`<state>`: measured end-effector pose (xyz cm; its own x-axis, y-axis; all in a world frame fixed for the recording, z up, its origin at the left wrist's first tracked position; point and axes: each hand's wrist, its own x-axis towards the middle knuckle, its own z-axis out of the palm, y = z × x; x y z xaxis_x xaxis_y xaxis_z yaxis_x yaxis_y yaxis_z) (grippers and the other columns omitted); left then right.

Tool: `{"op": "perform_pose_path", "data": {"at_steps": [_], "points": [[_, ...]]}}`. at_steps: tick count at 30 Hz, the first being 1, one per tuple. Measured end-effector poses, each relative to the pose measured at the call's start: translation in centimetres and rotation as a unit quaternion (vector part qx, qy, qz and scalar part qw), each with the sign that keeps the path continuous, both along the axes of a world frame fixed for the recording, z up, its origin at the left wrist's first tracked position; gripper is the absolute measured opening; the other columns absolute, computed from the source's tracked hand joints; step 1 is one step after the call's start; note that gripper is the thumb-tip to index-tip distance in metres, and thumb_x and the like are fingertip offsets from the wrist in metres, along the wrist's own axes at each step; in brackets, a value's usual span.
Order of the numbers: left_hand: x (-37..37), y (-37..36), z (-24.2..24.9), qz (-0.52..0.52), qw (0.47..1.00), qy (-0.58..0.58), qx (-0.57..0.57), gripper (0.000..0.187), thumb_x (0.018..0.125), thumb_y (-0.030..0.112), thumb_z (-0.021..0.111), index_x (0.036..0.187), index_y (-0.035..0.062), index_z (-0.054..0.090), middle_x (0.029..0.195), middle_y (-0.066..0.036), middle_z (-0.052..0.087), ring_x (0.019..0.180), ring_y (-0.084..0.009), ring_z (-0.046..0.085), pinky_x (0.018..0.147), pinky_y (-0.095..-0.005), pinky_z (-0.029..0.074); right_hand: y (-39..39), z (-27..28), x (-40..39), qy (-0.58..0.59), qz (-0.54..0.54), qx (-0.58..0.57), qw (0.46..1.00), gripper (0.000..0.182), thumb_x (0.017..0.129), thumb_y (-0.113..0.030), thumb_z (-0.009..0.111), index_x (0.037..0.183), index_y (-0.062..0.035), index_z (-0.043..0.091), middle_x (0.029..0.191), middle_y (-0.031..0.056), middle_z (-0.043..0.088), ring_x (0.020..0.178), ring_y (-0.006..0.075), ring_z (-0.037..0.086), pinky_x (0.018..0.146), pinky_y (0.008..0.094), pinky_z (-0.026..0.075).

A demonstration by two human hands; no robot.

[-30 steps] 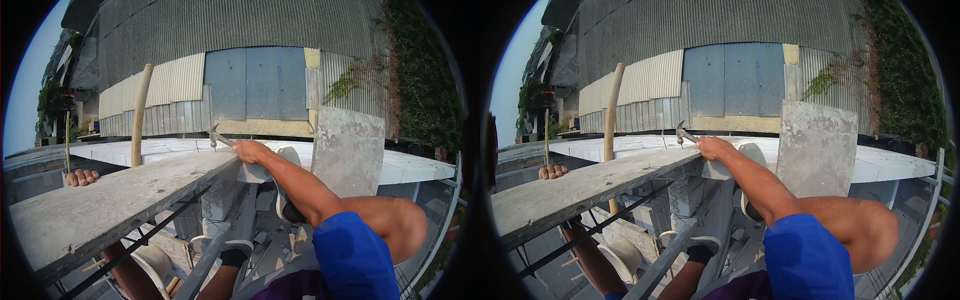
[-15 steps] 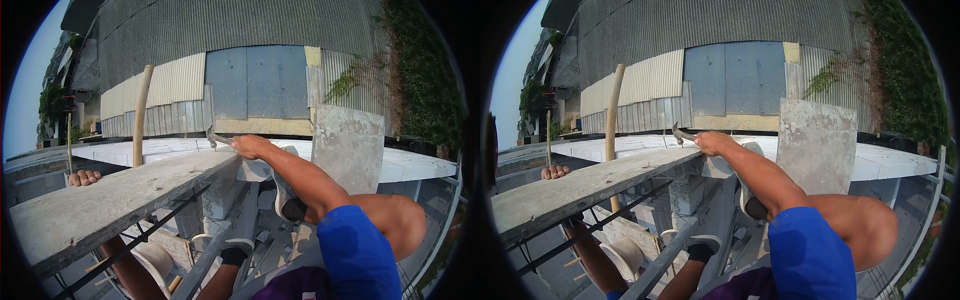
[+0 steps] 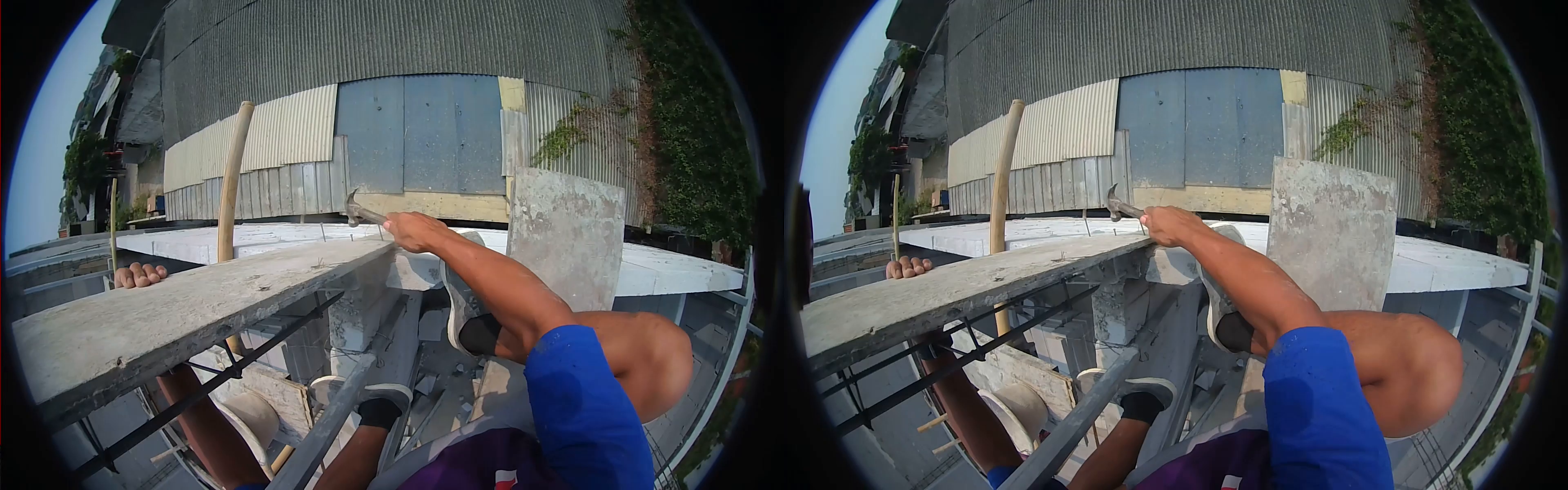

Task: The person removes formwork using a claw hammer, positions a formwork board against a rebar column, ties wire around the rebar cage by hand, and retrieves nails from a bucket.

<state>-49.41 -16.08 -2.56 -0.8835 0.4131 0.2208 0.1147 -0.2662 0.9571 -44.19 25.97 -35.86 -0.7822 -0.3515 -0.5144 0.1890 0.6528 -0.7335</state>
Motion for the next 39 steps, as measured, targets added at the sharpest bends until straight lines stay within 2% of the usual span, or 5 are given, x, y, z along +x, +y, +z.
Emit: {"op": "perform_pose_path", "data": {"at_steps": [7, 14, 24, 32, 39], "points": [[-0.7, -0.6, -0.2, -0.033, 0.999, 0.013, -0.007, 0.021, 0.103, 0.029, 0.056, 0.095, 0.0099, 0.055, 0.095, -0.009, 0.067, 0.097, -0.0258, 0.063, 0.096, -0.0446, 0.046, -0.6, 7.6, -2.2, 0.104, -0.29, -0.142, 0.941, 0.046, 0.111, -0.042, 0.031, 0.141, -0.0125, 0.05, 0.103, 0.0226, 0.068, 0.099, 0.0426, 0.065, 0.084, 0.0578, 0.046], [-0.4, -0.2, -0.2, -0.014, 1.0, 0.022, -0.017, 0.02, 0.103, 0.028, 0.058, 0.093, 0.0107, 0.055, 0.094, -0.008, 0.067, 0.096, -0.0246, 0.063, 0.097, -0.0444, 0.046, 0.4, 1.8, -0.8, 0.022, 0.09, -0.002, 0.996, 0.043, 0.111, -0.04, 0.031, 0.132, -0.0092, 0.05, 0.101, 0.0243, 0.067, 0.098, 0.0461, 0.064, 0.084, 0.0566, 0.045], [-2.1, -2.5, 0.1, -0.171, 0.985, -0.014, 0.001, 0.028, 0.098, 0.025, 0.069, 0.117, 0.007, 0.06, 0.118, -0.014, 0.068, 0.122, -0.0289, 0.062, 0.112, -0.0502, 0.039, -1.2, 3.2, -1.8, 0.169, -0.233, -0.168, 0.943, 0.051, 0.11, -0.044, 0.031, 0.146, -0.0086, 0.041, 0.095, 0.0281, 0.067, 0.093, 0.0488, 0.064, 0.084, 0.0558, 0.045], [-2.2, -2.6, 0.2, -0.177, 0.984, -0.016, 0.001, 0.029, 0.097, 0.025, 0.07, 0.118, 0.0071, 0.06, 0.118, -0.014, 0.068, 0.122, -0.0296, 0.062, 0.112, -0.0501, 0.039, -0.8, 0.8, 0.0, 0.02, 0.047, -0.101, 0.994, 0.044, 0.11, -0.041, 0.029, 0.118, -0.0059, 0.054, 0.099, 0.0239, 0.065, 0.097, 0.0462, 0.062, 0.085, 0.0572, 0.043], [-1.9, -2.0, 0.2, -0.168, 0.986, -0.016, 0.009, 0.031, 0.098, 0.028, 0.07, 0.118, 0.0066, 0.059, 0.118, -0.015, 0.068, 0.122, -0.0297, 0.062, 0.112, -0.0498, 0.039, -0.5, 5.3, -3.0, 0.145, -0.287, -0.211, 0.923, 0.055, 0.11, -0.048, 0.033, 0.145, -0.0069, 0.046, 0.085, 0.0231, 0.066, 0.086, 0.0409, 0.068, 0.082, 0.0486, 0.048]]}}
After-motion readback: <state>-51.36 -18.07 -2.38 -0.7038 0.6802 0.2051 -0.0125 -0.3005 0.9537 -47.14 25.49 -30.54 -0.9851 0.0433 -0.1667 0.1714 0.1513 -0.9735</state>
